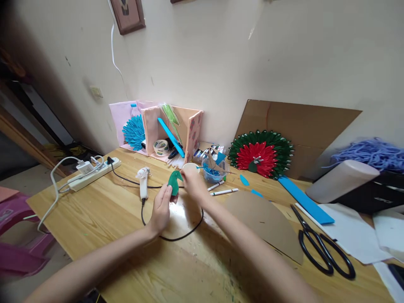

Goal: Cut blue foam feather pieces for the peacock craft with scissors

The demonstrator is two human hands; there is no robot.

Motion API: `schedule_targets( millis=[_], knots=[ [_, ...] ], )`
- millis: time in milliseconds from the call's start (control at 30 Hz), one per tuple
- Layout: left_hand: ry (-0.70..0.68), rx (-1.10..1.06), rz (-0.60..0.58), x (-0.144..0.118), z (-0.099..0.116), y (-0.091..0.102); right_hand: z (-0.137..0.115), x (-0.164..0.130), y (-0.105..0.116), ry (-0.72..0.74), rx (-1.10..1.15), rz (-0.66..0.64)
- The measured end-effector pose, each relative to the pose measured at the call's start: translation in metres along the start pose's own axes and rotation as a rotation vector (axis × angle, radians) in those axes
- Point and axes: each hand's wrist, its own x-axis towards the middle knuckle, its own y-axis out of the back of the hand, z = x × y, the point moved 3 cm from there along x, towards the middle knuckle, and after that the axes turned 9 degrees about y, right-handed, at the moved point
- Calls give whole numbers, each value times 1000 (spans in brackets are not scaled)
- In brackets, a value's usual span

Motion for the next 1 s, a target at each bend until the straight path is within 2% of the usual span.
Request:
schedule_targets(
  millis=[67, 133, 200, 333, 500, 767, 1000],
  knots=[
    [18, 1, 15, 6, -8, -5, 20, 16, 20, -67, -246, -158],
    [57, 26, 15, 10, -18, -7, 33, 35, 30, -65, -277, -284],
    [90, 54, 0, 11, -26, -8, 39, 52, 27, -47, -283, -422],
    [121, 88, -22, 8, -31, -4, 43, 66, 5, -19, -318, -625],
    [147, 115, -15, 9, -37, 2, 46, 64, -10, -17, -399, -714],
    [163, 132, -34, 11, -45, 1, 40, 65, -10, -43, -443, -794],
    [157, 96, -15, 12, -43, 1, 47, 68, -13, -59, -449, -935]
  ],
)
